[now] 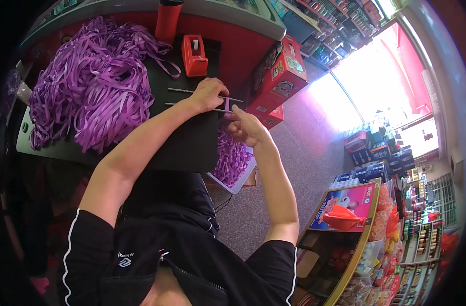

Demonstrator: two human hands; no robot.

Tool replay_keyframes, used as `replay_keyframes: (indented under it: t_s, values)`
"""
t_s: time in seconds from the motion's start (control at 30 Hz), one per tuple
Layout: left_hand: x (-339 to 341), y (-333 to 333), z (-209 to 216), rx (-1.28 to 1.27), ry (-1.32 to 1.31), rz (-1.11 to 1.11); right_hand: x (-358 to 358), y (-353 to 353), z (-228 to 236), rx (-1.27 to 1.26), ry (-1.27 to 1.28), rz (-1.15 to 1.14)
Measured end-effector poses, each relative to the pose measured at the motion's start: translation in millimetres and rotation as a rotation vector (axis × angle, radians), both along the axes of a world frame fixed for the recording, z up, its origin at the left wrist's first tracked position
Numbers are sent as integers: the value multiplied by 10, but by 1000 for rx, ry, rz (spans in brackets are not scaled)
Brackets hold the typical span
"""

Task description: The person is wrapping purple ribbons around metal rods for organization or assembly.

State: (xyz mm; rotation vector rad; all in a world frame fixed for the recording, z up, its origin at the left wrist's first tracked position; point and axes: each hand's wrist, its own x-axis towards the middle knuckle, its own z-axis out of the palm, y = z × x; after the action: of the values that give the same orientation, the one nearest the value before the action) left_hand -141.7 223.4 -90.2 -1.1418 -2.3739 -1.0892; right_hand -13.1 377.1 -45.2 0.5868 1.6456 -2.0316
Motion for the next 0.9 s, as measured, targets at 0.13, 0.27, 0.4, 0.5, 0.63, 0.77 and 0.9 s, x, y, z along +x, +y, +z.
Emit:
replay_keyframes:
  t_s: [0.13, 0.27, 0.4, 0.5, 0.63, 0.77, 0.9]
  values:
    - [354, -97, 120, 124, -81, 91, 31, -47, 90, -41, -82, -73]
    - [685, -174, 304, 230, -1026, -70, -25, 32, 73, 5, -65, -104]
    - [871, -33, 386, 554, -1497, -159, -113, 204, -7, -171, -111, 57]
    - [858, 14, 478, 929, -1843, -306, -156, 254, 2, -264, -128, 140]
    - [876, -6, 329, 1146, -1890, -565, -80, 64, 15, -199, -131, -27]
    - [1015, -70, 376, 1218, -1827, -604, 68, 296, 116, -248, -41, 23]
    - [994, -33, 316, 1202, -1668, -636, -44, 233, 448, 161, 356, -175]
